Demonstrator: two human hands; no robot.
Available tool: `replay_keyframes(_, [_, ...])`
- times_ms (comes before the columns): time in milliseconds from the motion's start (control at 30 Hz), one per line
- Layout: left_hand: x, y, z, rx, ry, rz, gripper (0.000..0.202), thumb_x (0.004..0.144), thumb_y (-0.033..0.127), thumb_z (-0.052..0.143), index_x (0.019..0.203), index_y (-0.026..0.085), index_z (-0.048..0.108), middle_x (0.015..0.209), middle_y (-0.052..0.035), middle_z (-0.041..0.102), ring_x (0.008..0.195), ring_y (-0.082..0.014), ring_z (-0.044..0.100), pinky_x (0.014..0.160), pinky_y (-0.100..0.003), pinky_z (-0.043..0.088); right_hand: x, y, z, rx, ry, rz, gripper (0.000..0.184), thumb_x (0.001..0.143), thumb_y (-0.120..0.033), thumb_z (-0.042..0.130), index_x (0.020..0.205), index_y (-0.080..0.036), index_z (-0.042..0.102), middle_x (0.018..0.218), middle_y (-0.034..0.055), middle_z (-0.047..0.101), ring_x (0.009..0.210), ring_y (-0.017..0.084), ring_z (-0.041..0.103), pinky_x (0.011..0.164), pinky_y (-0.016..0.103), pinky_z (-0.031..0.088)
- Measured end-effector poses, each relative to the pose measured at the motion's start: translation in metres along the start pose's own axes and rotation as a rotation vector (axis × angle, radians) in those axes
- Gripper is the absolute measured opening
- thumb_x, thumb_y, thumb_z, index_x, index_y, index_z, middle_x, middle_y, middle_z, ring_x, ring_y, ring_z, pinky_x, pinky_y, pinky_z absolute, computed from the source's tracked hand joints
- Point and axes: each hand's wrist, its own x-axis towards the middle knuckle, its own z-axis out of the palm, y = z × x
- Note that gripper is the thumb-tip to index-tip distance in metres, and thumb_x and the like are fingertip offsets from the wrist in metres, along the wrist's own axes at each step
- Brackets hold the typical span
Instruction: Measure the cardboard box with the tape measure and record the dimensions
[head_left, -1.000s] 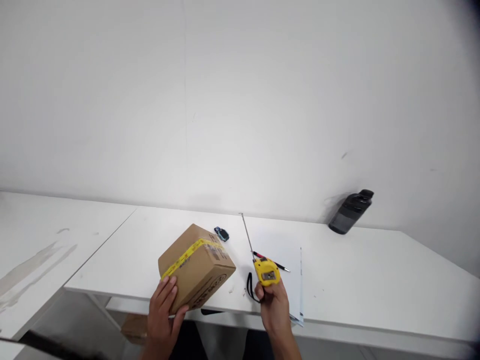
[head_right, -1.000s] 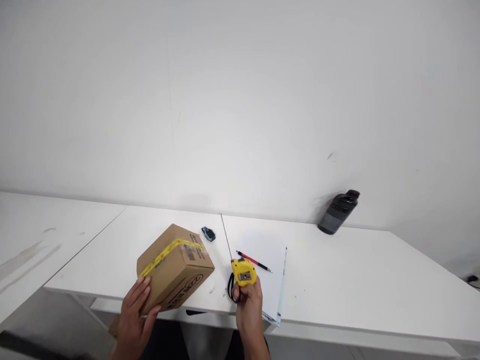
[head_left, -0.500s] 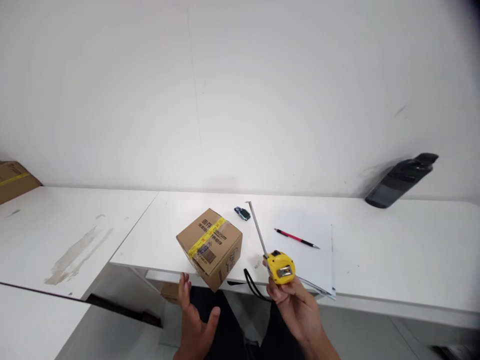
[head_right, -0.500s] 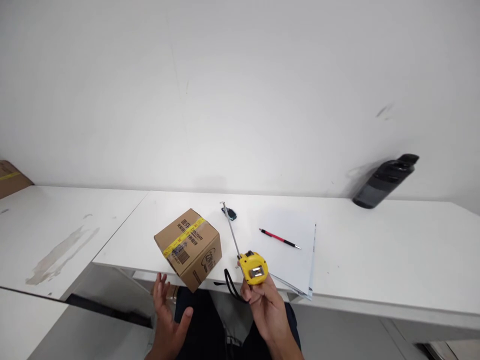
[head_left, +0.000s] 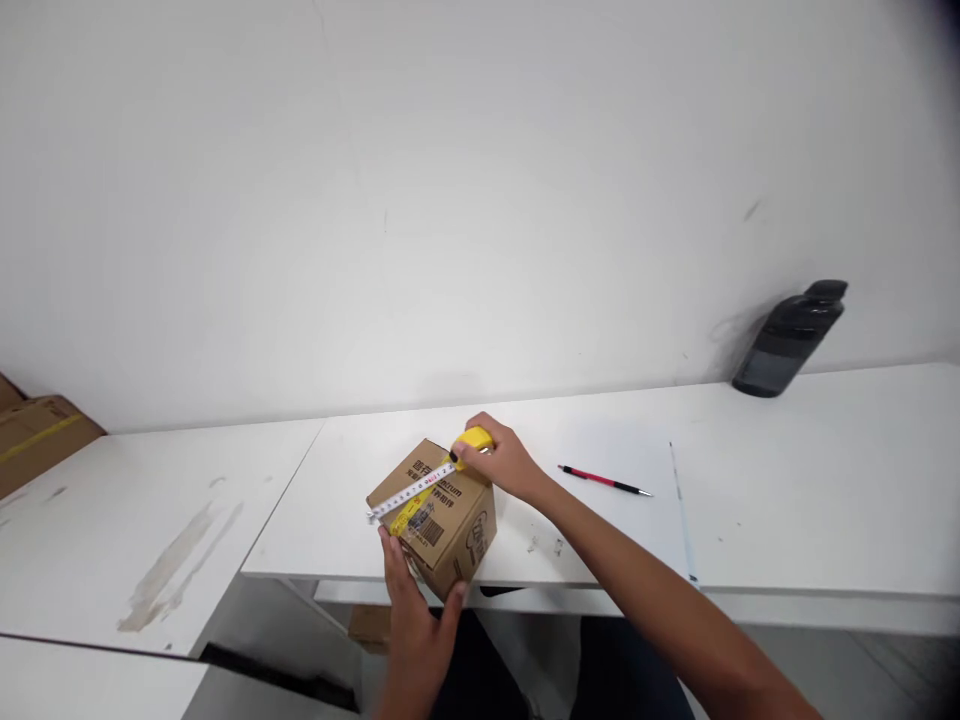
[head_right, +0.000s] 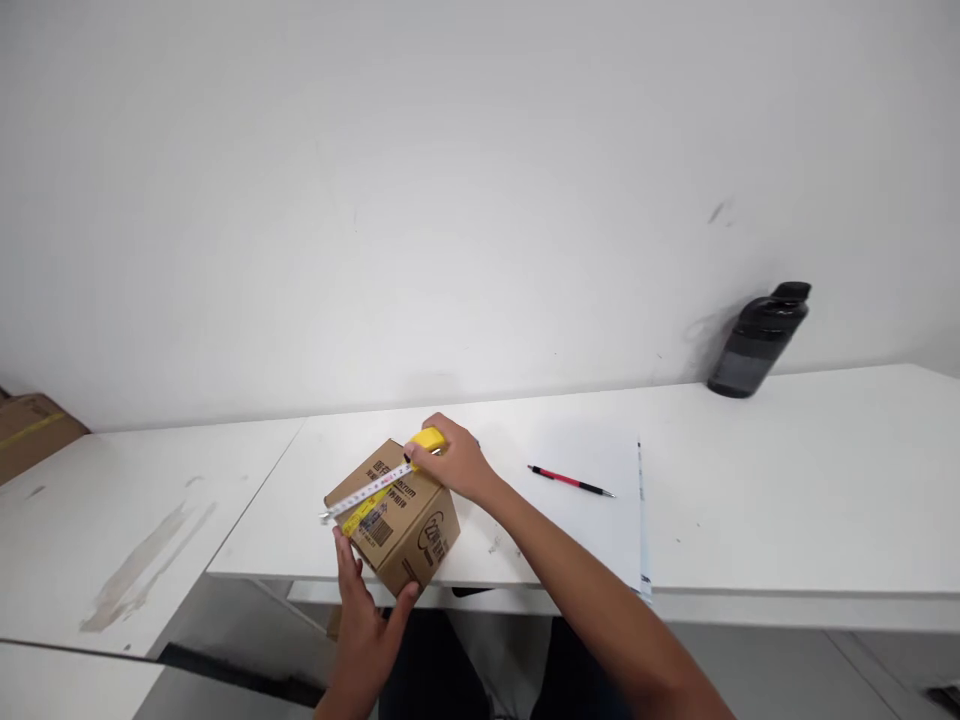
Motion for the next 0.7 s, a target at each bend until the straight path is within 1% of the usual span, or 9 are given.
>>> replay_keyframes(100, [0.004, -0.013, -0.007, -0.062, -0.075, -0.039, 0.093, 0.089, 0.039, 0.058, 0.154, 0.03, -0.009, 0.163, -0.0123, 0.007, 0.146, -0.0319, 0.024, 0.112, -0.051, 0.036, 0.027, 0.014, -0.003, -0.034, -0.137, 0.023, 0.025, 0.077, -0.045, 0.062, 0.081, -0.022, 0.054, 0.069, -0.0041, 0.054, 0.063, 0.013, 0.047, 0.057, 0.025, 0.039])
replay_keyframes(167, [0.006, -0.021, -0.011, -0.064, -0.101, -0.035, 0.087, 0.092, 0.038, 0.053, 0.154, 0.03, -0.006, 0.163, -0.0116, 0.013, 0.145, -0.0311, 0.027, 0.111, -0.051, 0.038, 0.037, 0.02, -0.007, -0.053, -0.196, 0.041, 0.024, 0.078, -0.044, 0.061, 0.081, -0.022, 0.053, 0.068, -0.0044, 0.053, 0.062, 0.013, 0.047, 0.057, 0.024, 0.038])
replay_keyframes(300, [0.008, -0.032, -0.012, 0.009, -0.072, 0.086, 0.081, 0.094, 0.037, 0.049, 0.155, 0.029, -0.004, 0.163, -0.0098, 0.011, 0.147, -0.0298, 0.02, 0.115, -0.052, 0.031, 0.037, 0.018, -0.009, -0.124, -0.176, 0.051, 0.03, 0.079, -0.05, 0.062, 0.082, -0.022, 0.054, 0.07, -0.0039, 0.056, 0.063, 0.013, 0.049, 0.057, 0.025, 0.038])
replay_keyframes(367, [0.011, -0.038, -0.008, 0.035, -0.026, 0.109, 0.079, 0.094, 0.039, 0.048, 0.155, 0.025, 0.001, 0.162, -0.0116, 0.015, 0.147, -0.0296, 0.019, 0.116, -0.052, 0.029, 0.03, 0.016, -0.009, -0.107, -0.127, 0.038, 0.031, 0.08, -0.051, 0.062, 0.086, -0.022, 0.055, 0.074, -0.0029, 0.059, 0.067, 0.014, 0.052, 0.06, 0.026, 0.041])
replay_keyframes(400, [0.013, -0.042, -0.006, 0.046, -0.012, 0.098, 0.076, 0.094, 0.04, 0.047, 0.155, 0.023, 0.006, 0.16, -0.0132, 0.021, 0.146, -0.0301, 0.023, 0.116, -0.052, 0.03, 0.025, 0.016, -0.011, -0.087, -0.095, 0.033, 0.032, 0.08, -0.052, 0.063, 0.09, -0.022, 0.057, 0.078, -0.0022, 0.06, 0.069, 0.014, 0.053, 0.061, 0.026, 0.043])
replay_keyframes(500, [0.019, -0.061, 0.002, 0.086, 0.047, -0.009, 0.067, 0.094, 0.046, 0.04, 0.152, 0.016, 0.022, 0.148, -0.0187, 0.041, 0.139, -0.0337, 0.037, 0.111, -0.055, 0.035, -0.001, 0.029, -0.028, -0.037, 0.048, 0.04, 0.04, 0.079, -0.054, 0.065, 0.103, -0.023, 0.058, 0.093, 0.0018, 0.063, 0.078, 0.017, 0.058, 0.068, 0.03, 0.048])
replay_keyframes(600, [0.016, -0.089, 0.01, 0.143, 0.199, -0.089, 0.07, 0.094, 0.049, 0.033, 0.149, 0.007, 0.024, 0.142, -0.0241, 0.044, 0.136, -0.0386, 0.039, 0.11, -0.059, 0.035, -0.041, 0.058, -0.056, -0.117, 0.306, 0.008, 0.04, 0.08, -0.052, 0.065, 0.106, -0.022, 0.059, 0.106, 0.0075, 0.063, 0.092, 0.022, 0.061, 0.079, 0.036, 0.052])
replay_keyframes(633, [0.01, -0.097, 0.013, 0.166, 0.251, -0.076, 0.072, 0.094, 0.05, 0.033, 0.15, 0.006, 0.023, 0.143, -0.0246, 0.043, 0.136, -0.0397, 0.038, 0.11, -0.06, 0.034, -0.056, 0.07, -0.064, -0.174, 0.394, -0.022, 0.039, 0.081, -0.051, 0.066, 0.106, -0.022, 0.058, 0.108, 0.0089, 0.062, 0.098, 0.024, 0.06, 0.084, 0.039, 0.051])
replay_keyframes(700, [-0.006, -0.107, 0.021, 0.226, 0.325, -0.003, 0.074, 0.091, 0.05, 0.04, 0.151, 0.011, 0.021, 0.146, -0.0219, 0.041, 0.136, -0.0412, 0.037, 0.108, -0.062, 0.035, -0.082, 0.096, -0.076, -0.302, 0.481, -0.103, 0.036, 0.081, -0.047, 0.068, 0.104, -0.022, 0.058, 0.114, 0.0114, 0.061, 0.107, 0.027, 0.059, 0.093, 0.044, 0.049])
